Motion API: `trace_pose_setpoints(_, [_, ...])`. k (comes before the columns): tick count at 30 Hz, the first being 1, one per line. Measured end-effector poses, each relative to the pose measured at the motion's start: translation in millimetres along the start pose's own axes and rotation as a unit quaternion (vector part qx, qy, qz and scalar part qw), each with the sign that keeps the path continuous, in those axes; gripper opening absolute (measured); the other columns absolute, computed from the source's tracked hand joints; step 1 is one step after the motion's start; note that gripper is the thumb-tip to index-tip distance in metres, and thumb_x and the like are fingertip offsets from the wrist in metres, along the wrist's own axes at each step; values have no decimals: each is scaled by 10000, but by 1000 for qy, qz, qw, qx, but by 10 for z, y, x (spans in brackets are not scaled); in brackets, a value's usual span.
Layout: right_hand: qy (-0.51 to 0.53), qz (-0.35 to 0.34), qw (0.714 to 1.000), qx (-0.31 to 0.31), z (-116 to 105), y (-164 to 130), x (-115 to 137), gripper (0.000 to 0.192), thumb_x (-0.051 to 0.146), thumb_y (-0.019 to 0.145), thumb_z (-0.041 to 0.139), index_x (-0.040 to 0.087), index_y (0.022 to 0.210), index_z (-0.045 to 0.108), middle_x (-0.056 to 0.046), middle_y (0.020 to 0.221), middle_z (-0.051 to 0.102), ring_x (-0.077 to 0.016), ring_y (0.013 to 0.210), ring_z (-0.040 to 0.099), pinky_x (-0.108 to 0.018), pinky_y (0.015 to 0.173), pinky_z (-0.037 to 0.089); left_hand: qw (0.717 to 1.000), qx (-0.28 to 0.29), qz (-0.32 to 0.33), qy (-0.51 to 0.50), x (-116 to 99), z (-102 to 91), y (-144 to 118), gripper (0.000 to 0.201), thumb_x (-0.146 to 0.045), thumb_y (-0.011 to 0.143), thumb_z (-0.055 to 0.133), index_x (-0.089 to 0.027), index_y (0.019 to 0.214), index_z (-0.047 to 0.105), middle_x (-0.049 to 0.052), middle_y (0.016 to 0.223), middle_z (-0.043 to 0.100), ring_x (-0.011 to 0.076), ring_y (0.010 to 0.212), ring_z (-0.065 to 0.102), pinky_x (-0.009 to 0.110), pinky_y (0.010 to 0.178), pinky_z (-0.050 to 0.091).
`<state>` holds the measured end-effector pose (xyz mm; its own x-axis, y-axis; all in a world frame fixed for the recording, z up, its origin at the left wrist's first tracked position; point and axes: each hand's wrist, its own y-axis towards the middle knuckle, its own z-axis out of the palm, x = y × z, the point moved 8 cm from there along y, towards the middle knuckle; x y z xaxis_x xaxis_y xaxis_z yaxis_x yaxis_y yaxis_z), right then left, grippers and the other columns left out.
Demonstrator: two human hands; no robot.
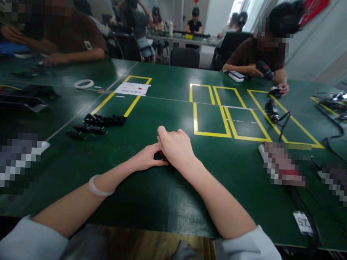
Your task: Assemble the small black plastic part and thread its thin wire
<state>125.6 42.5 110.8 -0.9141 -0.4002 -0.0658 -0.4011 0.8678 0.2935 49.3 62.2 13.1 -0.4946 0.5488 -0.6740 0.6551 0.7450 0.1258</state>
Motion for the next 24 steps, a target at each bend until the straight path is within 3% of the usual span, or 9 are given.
trace_pose_setpoints(7, [30,-7,1000,-8,-52,-21,24,176,258,931,347,183,998,492,-15,780,689,-145,664,592,-275,660,246,1000,-1,17,-5,-3,12,5,374,-389,746,721,-190,1039,603,53,1079,629,254,1004,589,360,876,460])
trace_pose_setpoints(11, [14,-15,1000,-9,-26,-13,26,212,332,957,339,194,964,500,-14,716,679,-145,623,582,-280,653,234,1000,-4,11,-13,4,5,-2,402,-398,742,722,-183,1055,589,49,1012,640,241,938,603,347,823,473])
trace_pose_setpoints(18, [16,-6,1000,-8,-44,-11,19,178,208,915,339,180,989,498,-20,772,690,-140,638,578,-282,651,238,1000,-6,14,-10,-10,3,-1,360,-405,747,714,-185,1008,598,46,999,626,237,926,598,353,829,468])
trace_pose_setpoints(24, [6,-14,1000,-18,-45,-11,16,226,331,957,330,190,955,508,-11,701,677,-149,626,591,-282,654,238,1000,-1,8,-22,-3,13,-3,385,-399,745,714,-192,1044,591,47,1015,630,244,949,596,355,838,466])
